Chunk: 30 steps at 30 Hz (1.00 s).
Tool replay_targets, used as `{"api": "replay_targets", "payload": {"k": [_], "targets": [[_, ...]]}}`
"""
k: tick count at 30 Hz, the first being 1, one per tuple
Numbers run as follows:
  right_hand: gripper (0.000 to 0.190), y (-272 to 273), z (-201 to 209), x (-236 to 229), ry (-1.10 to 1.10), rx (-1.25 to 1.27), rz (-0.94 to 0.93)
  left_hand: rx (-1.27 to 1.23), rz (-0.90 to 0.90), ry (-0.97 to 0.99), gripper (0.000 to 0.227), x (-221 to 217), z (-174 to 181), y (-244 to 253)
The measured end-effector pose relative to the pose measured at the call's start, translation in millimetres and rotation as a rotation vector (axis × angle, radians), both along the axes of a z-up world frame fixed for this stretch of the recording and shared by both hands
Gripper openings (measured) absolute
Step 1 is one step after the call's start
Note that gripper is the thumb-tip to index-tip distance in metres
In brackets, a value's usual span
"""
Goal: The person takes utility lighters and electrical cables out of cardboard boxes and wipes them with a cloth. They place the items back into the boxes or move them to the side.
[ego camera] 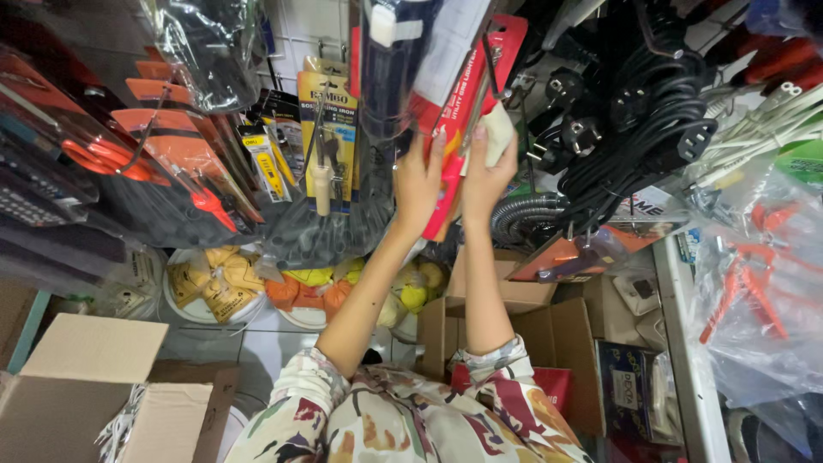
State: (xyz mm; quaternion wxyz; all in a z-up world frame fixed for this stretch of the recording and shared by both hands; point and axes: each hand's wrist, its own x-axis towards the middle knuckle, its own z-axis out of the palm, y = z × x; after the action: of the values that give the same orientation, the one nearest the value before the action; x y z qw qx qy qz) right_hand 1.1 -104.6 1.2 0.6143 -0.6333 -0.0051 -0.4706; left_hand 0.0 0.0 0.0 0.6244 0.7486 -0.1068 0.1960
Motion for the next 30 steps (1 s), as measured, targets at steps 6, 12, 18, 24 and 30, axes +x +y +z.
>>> {"api": "replay_targets", "payload": {"k": [6, 12, 18, 24, 30], "targets": [[0.028, 10.1, -11.5, 21.1, -0.007, 0.042, 0.020, 0.085, 0.169, -0.083, 0.045, 18.2, -40.2, -1.8], [0.027, 7.0, -15.5, 36.8, -0.069, -0.018, -0.032, 0.047, 0.097, -0.090, 0.043, 24.3, -57.1, -10.3], [0.028, 13.1, -5.9, 34.2, -0.006, 0.014, -0.079, 0.181, 0.091, -0.302, 0.066, -20.7, -48.9, -8.4], [0.037, 17.0, -3.0, 41.8, 0.071, 0.021, -0.103, 0.297, -0.078, -0.309, 0.078, -32.2, -42.2, 9.6], [0.033, -6.7, -33.4, 73.1, 0.097, -0.174, -0.215, 0.389, -0.135, -0.198, 0.075, -9.9, -67.3, 8.0]]}}
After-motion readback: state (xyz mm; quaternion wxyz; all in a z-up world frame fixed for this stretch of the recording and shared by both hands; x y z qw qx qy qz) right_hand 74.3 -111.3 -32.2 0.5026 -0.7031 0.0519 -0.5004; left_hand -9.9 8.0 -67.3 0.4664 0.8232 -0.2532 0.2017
